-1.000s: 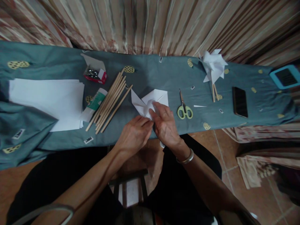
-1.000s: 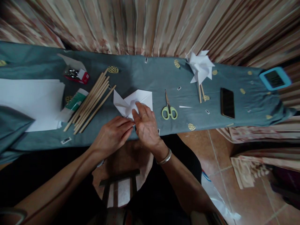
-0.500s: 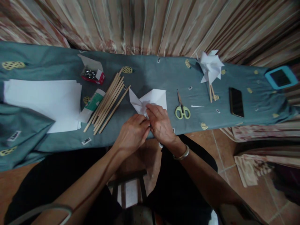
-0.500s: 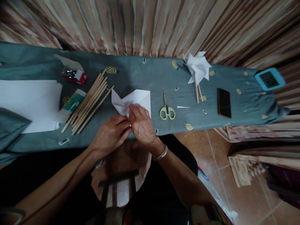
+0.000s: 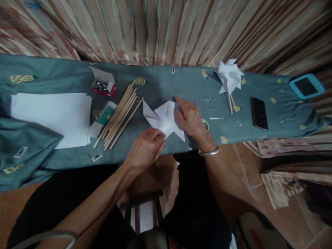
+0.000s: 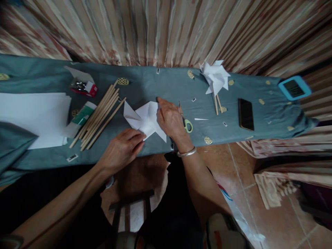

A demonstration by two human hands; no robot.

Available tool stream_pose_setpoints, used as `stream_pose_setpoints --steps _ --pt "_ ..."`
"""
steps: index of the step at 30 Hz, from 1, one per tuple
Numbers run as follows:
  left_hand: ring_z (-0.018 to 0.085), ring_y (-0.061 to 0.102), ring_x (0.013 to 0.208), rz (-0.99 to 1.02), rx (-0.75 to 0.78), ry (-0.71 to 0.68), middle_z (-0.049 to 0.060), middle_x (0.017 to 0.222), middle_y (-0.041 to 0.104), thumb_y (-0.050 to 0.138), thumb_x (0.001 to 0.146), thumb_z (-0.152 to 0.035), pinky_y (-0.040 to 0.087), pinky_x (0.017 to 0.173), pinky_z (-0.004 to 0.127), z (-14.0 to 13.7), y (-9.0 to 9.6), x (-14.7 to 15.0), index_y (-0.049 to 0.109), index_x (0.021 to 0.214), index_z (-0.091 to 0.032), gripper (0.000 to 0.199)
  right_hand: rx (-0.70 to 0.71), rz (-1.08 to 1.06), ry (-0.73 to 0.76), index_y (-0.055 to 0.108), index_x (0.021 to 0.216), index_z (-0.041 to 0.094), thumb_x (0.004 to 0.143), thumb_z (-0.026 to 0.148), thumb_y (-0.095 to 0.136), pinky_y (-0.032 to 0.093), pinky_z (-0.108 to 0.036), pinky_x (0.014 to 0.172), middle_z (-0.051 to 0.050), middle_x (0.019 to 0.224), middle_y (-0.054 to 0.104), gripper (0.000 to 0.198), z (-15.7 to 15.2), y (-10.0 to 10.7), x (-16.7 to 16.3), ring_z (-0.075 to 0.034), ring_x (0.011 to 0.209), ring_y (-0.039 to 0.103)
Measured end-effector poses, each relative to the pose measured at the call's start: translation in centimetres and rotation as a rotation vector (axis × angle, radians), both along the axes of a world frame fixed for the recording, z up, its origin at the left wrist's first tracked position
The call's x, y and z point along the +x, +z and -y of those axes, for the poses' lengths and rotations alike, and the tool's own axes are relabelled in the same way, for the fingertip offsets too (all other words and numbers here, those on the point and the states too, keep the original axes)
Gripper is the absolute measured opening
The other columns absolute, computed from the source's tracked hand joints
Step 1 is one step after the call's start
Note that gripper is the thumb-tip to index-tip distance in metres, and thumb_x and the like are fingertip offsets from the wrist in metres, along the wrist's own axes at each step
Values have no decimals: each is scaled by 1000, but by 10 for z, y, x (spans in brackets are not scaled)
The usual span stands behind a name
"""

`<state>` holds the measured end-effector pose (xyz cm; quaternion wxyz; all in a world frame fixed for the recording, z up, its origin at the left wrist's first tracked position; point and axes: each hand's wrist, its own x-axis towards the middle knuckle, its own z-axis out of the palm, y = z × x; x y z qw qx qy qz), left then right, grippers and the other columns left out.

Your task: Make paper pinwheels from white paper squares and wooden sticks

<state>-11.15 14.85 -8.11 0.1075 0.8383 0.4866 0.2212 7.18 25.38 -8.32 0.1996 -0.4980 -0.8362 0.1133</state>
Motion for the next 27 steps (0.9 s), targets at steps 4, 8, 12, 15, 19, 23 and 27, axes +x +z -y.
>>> stream_pose_setpoints --steps 4,8,12,15,19,23,27 --pt "21 60 87 -8 44 -17 8 94 66 51 88 -11 53 78 34 0 -1 -5 64 94 -14 15 15 -38 -45 57 128 15 89 25 45 42 -50 103 -13 124 65 42 -2 7 10 -29 115 59" --pt "21 61 89 4 70 -27 9 97 67 51 88 -11 54 79 34 -3 0 -13 64 100 -13 18 -28 -62 -127 62 123 17 86 28 53 49 -47 92 -10 103 73 39 6 15 24 -27 96 67" --pt "23 61 92 -4 62 -3 10 98 67 51 87 -10 54 83 39 -11 0 -21 66 101 -12 21 -88 -109 -189 66 117 19 84 30 58 53 -42 82 -8 94 74 36 20 20 35 -26 86 69" --pt "23 61 95 -1 89 36 10 101 68 51 86 -10 53 87 39 -20 -1 -26 68 101 -15 23 -141 -153 -228 68 113 20 84 33 59 53 -39 76 -5 86 75 33 31 22 39 -24 80 69" --pt "21 61 93 -48 120 75 6 100 68 51 85 -10 53 86 36 -31 -2 -29 70 97 -18 24 -271 -224 -270 68 111 18 83 35 60 50 -31 64 -2 74 72 33 46 22 38 -18 66 66" --pt "23 61 95 -80 113 87 7 102 68 49 85 -9 52 88 37 -38 -2 -32 70 96 -17 25 -488 -279 -249 64 115 17 83 38 60 42 -25 48 1 63 67 39 60 23 32 -13 50 57" --pt "25 59 100 -37 143 95 10 109 66 47 89 -11 50 92 42 -34 3 -29 67 102 -14 25 -605 -295 -232 60 118 14 84 37 58 39 -24 45 1 57 65 41 69 26 25 -13 48 57"
